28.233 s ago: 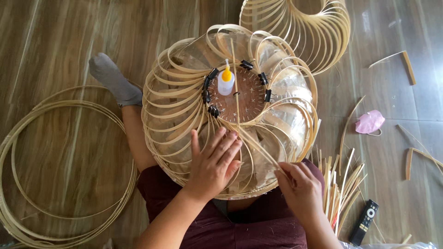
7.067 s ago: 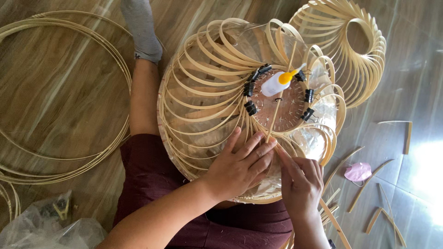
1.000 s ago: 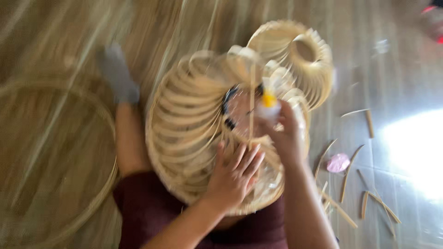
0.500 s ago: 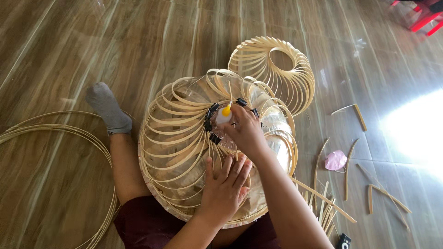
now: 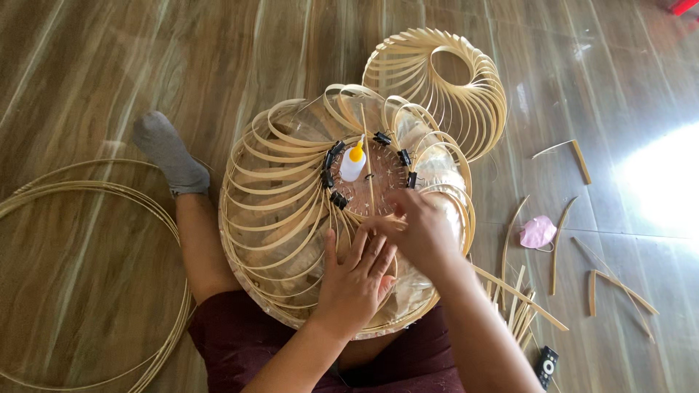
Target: The person constructs a bamboo lampshade by gluing and clamping curved bamboo strips onto a circular frame, using a knife to trim pieces.
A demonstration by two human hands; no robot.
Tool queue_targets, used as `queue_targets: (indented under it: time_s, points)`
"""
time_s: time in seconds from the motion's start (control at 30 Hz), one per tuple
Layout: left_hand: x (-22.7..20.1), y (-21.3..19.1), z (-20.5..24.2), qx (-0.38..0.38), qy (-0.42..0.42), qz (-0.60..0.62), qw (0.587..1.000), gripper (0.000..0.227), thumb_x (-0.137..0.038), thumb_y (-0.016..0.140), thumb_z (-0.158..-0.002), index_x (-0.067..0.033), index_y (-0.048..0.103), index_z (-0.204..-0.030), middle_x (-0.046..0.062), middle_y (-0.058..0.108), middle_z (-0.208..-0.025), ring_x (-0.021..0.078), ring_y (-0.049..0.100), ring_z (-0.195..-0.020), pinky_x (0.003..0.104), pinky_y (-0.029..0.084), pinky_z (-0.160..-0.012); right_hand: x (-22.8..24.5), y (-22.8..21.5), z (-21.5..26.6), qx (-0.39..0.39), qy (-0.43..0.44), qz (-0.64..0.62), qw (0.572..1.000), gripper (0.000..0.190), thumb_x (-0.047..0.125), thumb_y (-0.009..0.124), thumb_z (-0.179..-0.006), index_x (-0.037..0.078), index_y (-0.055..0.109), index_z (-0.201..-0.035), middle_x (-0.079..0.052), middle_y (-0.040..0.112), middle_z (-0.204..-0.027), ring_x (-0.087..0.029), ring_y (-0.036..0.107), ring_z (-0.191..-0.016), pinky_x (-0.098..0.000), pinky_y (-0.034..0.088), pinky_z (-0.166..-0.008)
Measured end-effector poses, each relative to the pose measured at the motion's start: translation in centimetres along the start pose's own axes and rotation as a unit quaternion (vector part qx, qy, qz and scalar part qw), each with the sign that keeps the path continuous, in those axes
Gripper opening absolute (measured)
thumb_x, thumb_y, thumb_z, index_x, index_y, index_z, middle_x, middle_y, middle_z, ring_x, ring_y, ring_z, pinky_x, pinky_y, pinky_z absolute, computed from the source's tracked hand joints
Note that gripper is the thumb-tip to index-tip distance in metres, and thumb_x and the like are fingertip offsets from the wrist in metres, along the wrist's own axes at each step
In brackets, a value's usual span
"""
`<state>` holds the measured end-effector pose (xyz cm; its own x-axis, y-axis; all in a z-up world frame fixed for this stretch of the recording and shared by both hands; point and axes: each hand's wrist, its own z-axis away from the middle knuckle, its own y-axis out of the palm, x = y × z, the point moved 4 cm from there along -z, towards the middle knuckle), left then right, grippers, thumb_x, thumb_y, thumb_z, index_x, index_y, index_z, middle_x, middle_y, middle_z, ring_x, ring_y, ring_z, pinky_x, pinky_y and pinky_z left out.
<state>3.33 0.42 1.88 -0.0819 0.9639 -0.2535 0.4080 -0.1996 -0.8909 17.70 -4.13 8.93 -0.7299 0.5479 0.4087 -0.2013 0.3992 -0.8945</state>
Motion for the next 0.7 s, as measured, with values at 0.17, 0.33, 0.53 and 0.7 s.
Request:
queue_targets:
  time_s: [0.17, 0.33, 0.53, 0.7]
  points:
    - [-0.1, 0.5, 0.1, 0.035, 0.0, -0.012, 0.999, 0.057, -0.048, 0.05, -0.099, -0.0132, 0.058, -0.143, 0.007, 0.048, -0.154, 0.0316, 0.02, -0.153, 0.075, 0.005, -0.116, 1.4, 1.5, 0.5, 0.001, -0.011, -0.054, 0.998, 0.027, 0.027, 0.076, -0.086, 0.009, 0.07, -0.106, -0.008, 0.071, -0.096, -0.022, 0.075, -0.082, -0.0368, 0.058, -0.071]
    - [0.1, 0.6, -0.1, 0.027, 0.0, -0.003, 1.0, 0.056, -0.047, 0.051, -0.098, -0.0125, 0.059, -0.142, 0.008, 0.049, -0.153, 0.0319, 0.021, -0.152, 0.076, 0.006, -0.116, 0.8, 2.1, 0.2, -0.025, 0.013, -0.042, 0.999, 0.023, 0.023, 0.071, -0.085, 0.008, 0.07, -0.102, -0.008, 0.072, -0.094, -0.022, 0.074, -0.077, -0.0367, 0.058, -0.069]
    - [0.1, 0.7, 0.3, 0.002, 0.002, 0.008, 1.0, 0.052, -0.043, 0.055, -0.098, -0.0106, 0.062, -0.137, 0.01, 0.05, -0.152, 0.0324, 0.025, -0.151, 0.077, 0.008, -0.115, 0.8, 3.6, 0.8, -0.003, 0.04, 0.035, 0.999, 0.021, 0.025, 0.068, -0.093, 0.007, 0.07, -0.104, -0.006, 0.072, -0.091, -0.022, 0.071, -0.081, -0.0389, 0.056, -0.076]
    - [0.3, 0.5, 0.0, -0.048, 0.015, 0.009, 0.999, 0.053, -0.041, 0.058, -0.096, -0.0061, 0.065, -0.135, 0.013, 0.051, -0.151, 0.0336, 0.028, -0.148, 0.077, 0.011, -0.115, 1.8, 2.5, 1.8, -0.013, 0.044, 0.001, 0.999, 0.038, 0.027, 0.07, -0.089, 0.006, 0.066, -0.12, -0.011, 0.068, -0.099, -0.027, 0.068, -0.09, -0.0414, 0.055, -0.076]
